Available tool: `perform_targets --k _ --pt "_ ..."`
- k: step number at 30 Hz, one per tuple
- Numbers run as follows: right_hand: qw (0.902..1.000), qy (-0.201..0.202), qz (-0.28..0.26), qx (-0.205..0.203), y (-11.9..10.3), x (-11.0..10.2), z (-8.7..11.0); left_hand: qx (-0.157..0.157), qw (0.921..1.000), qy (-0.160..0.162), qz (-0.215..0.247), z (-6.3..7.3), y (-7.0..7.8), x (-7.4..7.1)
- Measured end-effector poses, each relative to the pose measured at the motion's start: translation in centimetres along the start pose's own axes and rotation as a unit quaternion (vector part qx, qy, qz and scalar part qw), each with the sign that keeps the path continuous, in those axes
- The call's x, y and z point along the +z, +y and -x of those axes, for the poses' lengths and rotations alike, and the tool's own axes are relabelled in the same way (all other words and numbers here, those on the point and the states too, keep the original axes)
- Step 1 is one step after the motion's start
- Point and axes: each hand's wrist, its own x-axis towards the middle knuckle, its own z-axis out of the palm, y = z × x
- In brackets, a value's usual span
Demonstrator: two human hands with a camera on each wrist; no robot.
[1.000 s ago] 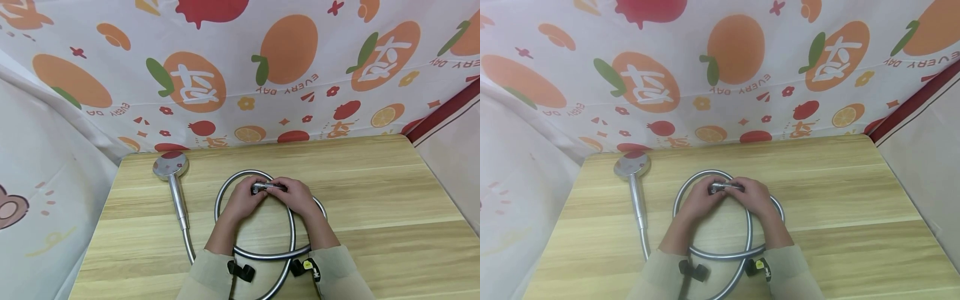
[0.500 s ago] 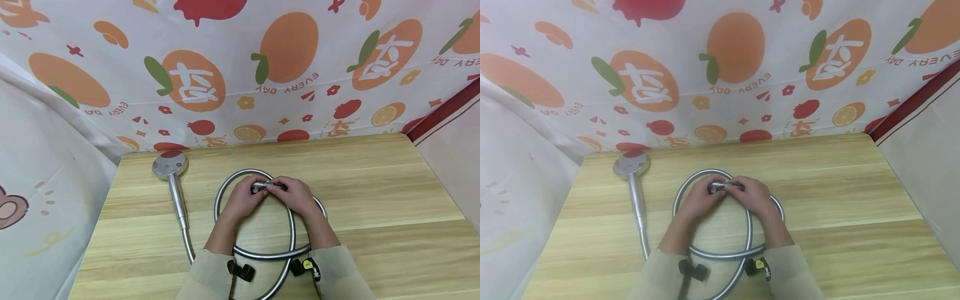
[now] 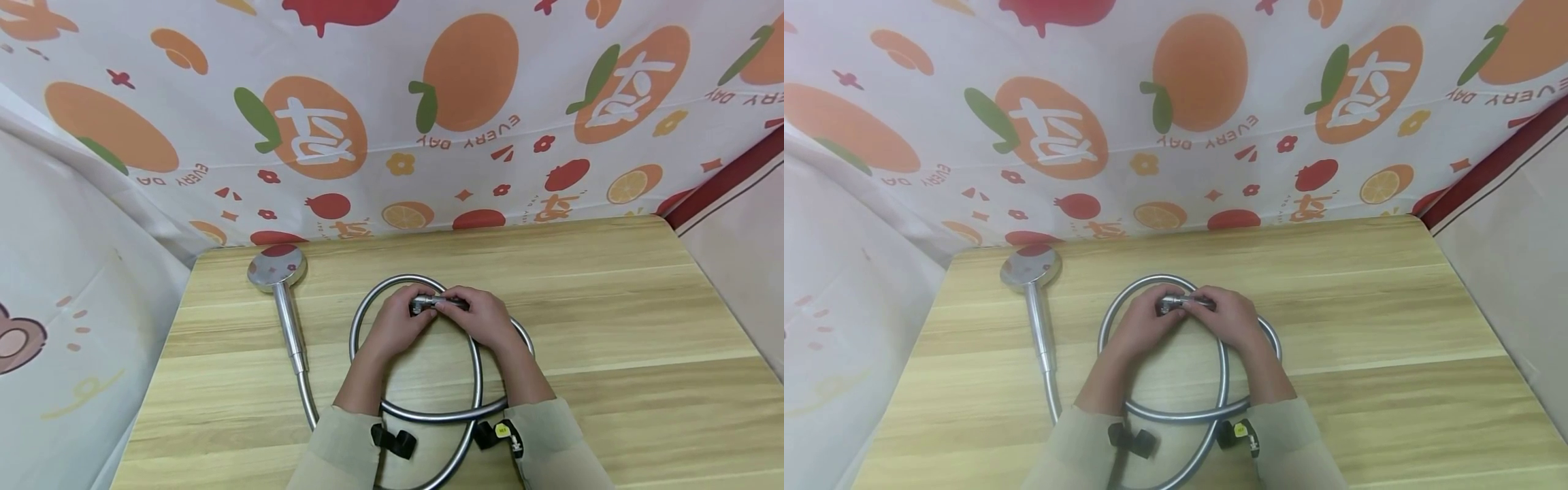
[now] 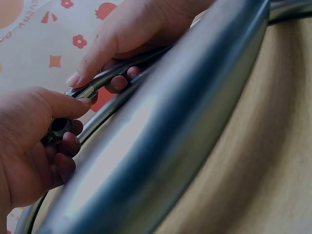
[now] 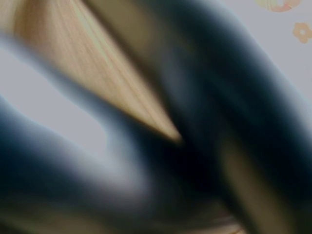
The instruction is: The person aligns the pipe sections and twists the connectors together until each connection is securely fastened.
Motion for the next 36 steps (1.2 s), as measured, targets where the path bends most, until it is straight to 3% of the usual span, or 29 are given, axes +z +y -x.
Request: perform_targets --k 36 --pt "1.0000 -0.003 -0.001 0.005 -0.14 -0.11 -0.14 0.001 1.0000 -0.001 -0.001 -0.16 -0.06 0.00"
